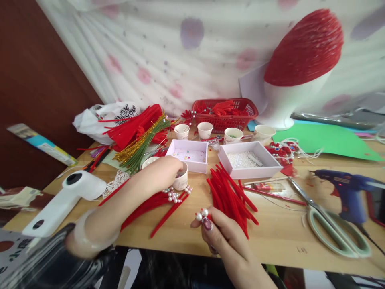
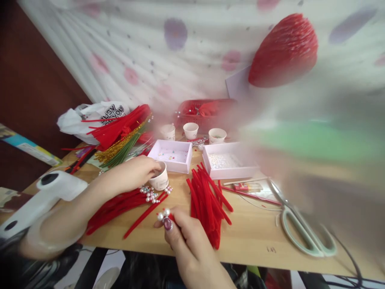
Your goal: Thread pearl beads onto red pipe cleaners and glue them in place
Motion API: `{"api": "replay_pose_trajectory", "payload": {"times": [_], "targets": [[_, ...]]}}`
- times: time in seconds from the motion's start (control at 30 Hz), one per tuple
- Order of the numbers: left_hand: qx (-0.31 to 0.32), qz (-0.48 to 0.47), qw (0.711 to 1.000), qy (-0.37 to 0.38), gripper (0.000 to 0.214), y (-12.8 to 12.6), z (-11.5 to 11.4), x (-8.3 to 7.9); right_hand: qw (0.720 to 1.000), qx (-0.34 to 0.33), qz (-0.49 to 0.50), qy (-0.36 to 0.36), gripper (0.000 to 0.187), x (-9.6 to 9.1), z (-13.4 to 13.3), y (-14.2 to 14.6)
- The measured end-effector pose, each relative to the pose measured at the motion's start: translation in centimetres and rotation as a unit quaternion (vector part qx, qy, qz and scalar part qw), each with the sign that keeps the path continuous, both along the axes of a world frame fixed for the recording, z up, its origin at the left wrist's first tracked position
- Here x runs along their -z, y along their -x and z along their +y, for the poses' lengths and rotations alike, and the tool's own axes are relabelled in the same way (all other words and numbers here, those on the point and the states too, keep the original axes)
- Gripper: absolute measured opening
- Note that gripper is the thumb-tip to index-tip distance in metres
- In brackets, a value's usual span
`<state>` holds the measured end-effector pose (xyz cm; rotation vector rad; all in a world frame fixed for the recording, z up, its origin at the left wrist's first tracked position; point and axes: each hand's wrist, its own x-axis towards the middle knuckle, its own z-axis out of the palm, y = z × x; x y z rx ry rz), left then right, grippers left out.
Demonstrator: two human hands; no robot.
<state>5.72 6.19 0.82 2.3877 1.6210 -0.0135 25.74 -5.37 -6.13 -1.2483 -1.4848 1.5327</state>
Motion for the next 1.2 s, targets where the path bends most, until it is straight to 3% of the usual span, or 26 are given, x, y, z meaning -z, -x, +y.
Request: {"api": "replay_pose_trajectory", "payload": {"times": [0.13,0.37,0.77,0.97,1.2], "targets": [[0.028,0.097,0.994,0.038,0.022,-1.5,2.2,0.7,0.998,0.051,-0.018,0.006,0.049,0.2,-0.9,-0.3],[0.065,0.140,0.986,0.068,0.026,-1.6,2.6,1.4,0.999,0.034,-0.018,-0.025,0.051,0.4,-0.6,-1.1],[0.113,0.077,0.988,0.075,0.021,-0.9,4.7,2.0,0.992,0.040,-0.039,-0.112,0.048,0.8,0.0,-1.6],[0.101,0.065,0.991,0.066,0.020,-0.3,4.9,1.8,0.992,0.029,-0.070,-0.100,0.045,0.8,0.5,-1.3],[0.094,0.022,0.995,0.038,0.025,-1.4,4.7,1.5,0.994,0.021,-0.061,-0.087,0.044,0.9,0.5,-0.9]]}}
